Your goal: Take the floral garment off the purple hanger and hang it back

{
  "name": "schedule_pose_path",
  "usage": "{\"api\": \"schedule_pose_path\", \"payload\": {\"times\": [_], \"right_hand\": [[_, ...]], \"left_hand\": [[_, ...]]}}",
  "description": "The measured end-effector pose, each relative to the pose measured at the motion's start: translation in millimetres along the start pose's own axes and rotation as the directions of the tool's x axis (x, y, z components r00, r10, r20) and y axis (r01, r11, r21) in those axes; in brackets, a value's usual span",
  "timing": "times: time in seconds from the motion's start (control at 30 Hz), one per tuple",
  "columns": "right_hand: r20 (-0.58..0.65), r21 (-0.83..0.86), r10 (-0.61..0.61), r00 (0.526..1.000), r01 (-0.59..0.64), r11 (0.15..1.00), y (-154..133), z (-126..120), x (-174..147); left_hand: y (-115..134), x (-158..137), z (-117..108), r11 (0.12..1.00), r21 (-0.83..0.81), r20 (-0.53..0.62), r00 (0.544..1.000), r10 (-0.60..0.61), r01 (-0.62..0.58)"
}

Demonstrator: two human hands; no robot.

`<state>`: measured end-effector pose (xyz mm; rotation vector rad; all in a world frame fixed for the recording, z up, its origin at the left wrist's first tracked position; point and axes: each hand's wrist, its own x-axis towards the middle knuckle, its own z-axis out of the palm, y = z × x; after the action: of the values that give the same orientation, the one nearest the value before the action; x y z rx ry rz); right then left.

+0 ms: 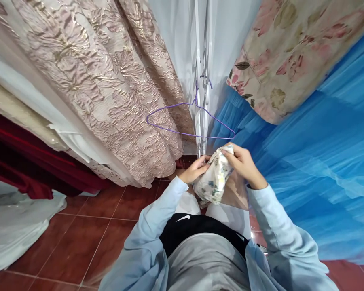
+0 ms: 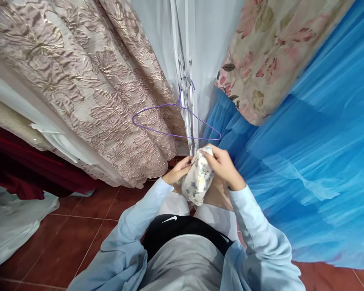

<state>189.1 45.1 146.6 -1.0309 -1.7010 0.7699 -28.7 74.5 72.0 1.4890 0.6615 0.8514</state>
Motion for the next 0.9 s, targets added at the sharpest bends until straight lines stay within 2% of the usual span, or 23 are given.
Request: {"api": "schedule_pose_path", "payload": {"times": [0.13, 0.23, 0.3, 0.43, 0.57, 0.67, 0.73, 0.83, 0.9], "right_hand": [[-0.201, -0.204, -0.089, 0.976, 0.047, 0.978, 31, -46, 23], [-0.316, -0.172, -0.095, 0.944, 0.042, 0.984, 63, -63, 53], [-0.347, -0.093, -0.055, 0.936, 0.024, 0.995, 78, -64, 78], [-0.265, 0.111, 0.087, 0.96, -0.059, 0.992, 80, -41, 127], [-0.106, 0.186, 0.18, 0.978, -0.158, 0.97, 57, -11, 158], [-0.083, 0.105, 0.094, 0.992, -0.085, 0.991, 44, -1, 166], [-0.09, 0.04, 0.034, 0.995, -0.03, 0.999, 41, -1, 165], [-0.07, 0.003, 0.064, 0.995, -0.064, 0.998, 43, -8, 160], [-0.032, 0.004, 0.112, 0.993, -0.112, 0.994, 45, -13, 158]], "left_hand": [[-4, -9, -20, 0.978, 0.201, -0.095, 0.994, -0.044, 0.062], [9, -13, -38, 0.905, 0.422, -0.107, 0.994, -0.007, 0.052], [20, -15, -44, 0.841, 0.54, -0.096, 0.995, 0.027, 0.029], [33, -19, -47, 0.734, 0.678, -0.156, 0.982, 0.11, 0.025], [41, -31, -66, 0.713, 0.698, -0.24, 0.96, 0.141, 0.07], [49, -41, -103, 0.669, 0.738, -0.281, 0.942, 0.183, 0.09], [56, -44, -135, 0.58, 0.807, -0.279, 0.937, 0.212, 0.109], [65, -37, -180, 0.403, 0.895, -0.298, 0.928, 0.222, 0.191], [73, -26, -202, 0.314, 0.922, -0.302, 0.93, 0.208, 0.228]]}}
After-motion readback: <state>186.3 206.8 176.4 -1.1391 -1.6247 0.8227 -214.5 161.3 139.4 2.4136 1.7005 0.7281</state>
